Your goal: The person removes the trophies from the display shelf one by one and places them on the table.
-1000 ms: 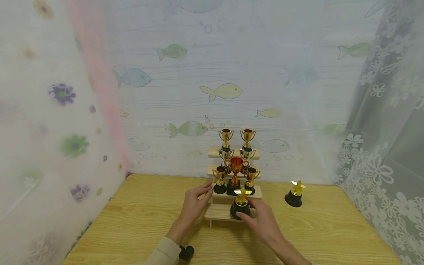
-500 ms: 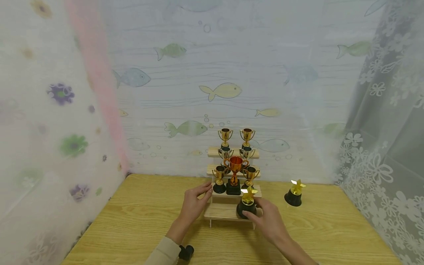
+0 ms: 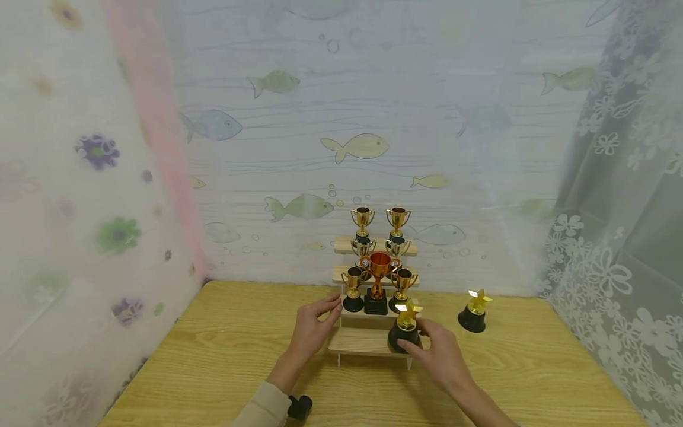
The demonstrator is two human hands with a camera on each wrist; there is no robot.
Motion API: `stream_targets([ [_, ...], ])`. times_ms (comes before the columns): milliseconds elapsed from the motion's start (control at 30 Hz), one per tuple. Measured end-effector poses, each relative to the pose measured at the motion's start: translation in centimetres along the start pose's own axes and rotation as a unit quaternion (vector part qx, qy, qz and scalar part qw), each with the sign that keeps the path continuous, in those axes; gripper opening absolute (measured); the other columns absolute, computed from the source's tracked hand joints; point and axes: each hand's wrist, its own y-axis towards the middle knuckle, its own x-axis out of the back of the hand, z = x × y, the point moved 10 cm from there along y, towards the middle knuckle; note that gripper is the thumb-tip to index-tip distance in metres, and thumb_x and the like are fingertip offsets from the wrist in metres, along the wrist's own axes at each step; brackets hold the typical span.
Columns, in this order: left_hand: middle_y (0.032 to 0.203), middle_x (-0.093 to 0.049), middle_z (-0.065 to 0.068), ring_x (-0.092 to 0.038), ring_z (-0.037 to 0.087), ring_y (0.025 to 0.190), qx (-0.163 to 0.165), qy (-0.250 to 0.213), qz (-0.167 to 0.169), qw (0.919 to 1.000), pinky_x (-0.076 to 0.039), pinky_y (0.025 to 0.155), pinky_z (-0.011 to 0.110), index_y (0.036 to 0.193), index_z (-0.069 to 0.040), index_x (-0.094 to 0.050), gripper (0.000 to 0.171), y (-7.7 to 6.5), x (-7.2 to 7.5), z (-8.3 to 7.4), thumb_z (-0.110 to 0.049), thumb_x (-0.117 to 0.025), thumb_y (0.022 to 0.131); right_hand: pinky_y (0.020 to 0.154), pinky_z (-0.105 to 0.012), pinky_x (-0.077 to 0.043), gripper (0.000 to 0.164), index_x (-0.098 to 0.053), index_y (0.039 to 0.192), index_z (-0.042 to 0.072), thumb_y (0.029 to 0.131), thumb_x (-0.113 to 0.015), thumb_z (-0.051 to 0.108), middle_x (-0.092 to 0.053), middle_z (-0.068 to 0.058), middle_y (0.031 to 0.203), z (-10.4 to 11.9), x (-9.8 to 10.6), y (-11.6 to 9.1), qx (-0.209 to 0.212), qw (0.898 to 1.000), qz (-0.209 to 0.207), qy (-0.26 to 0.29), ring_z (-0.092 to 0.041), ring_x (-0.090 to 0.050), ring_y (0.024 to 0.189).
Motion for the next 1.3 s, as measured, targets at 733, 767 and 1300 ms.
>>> stream_targets([
  [733, 0.131, -0.068, 0.017, -0.065, 0.033, 0.123, 0.000, 0.001, 0.001, 1.0000, -0.056, 0.096, 0.049, 0.122, 0.004, -0.073, 0.026, -0.1, -0.1, 0.1, -0.009, -0.067, 0.100, 0.097, -0.055, -0.054, 0.038, -0.073, 0.116, 0.005, 0.086, -0.084, 0.026, -0.073, -0.012, 0.117, -1.1, 1.3, -0.3, -0.010, 1.000, -0.010, -0.001, -0.033, -0.069, 0.109],
  [767, 0.131, -0.068, 0.017, -0.065, 0.033, 0.123, 0.000, 0.000, 0.001, 1.0000, -0.056, 0.096, 0.049, 0.122, 0.004, -0.073, 0.026, -0.1, 0.0, 0.1, -0.009, -0.067, 0.100, 0.097, -0.055, -0.054, 0.038, -0.073, 0.115, 0.005, 0.087, -0.084, 0.027, -0.073, -0.012, 0.117, -1.1, 1.3, -0.4, -0.010, 1.000, -0.010, -0.001, -0.033, -0.069, 0.109],
  [1300, 0.131, -0.068, 0.018, -0.065, 0.034, 0.122, -0.003, -0.006, -0.001, 1.0000, -0.056, 0.096, 0.049, 0.122, 0.003, -0.074, 0.025, 0.0, 0.0, 0.0, -0.008, -0.067, 0.100, 0.097, -0.057, -0.053, 0.042, -0.071, 0.120, 0.003, 0.090, -0.081, 0.031, -0.071, -0.016, 0.122, -2.2, 2.5, 0.0, -0.020, 1.000, 0.000, -0.022, -0.038, -0.067, 0.113],
])
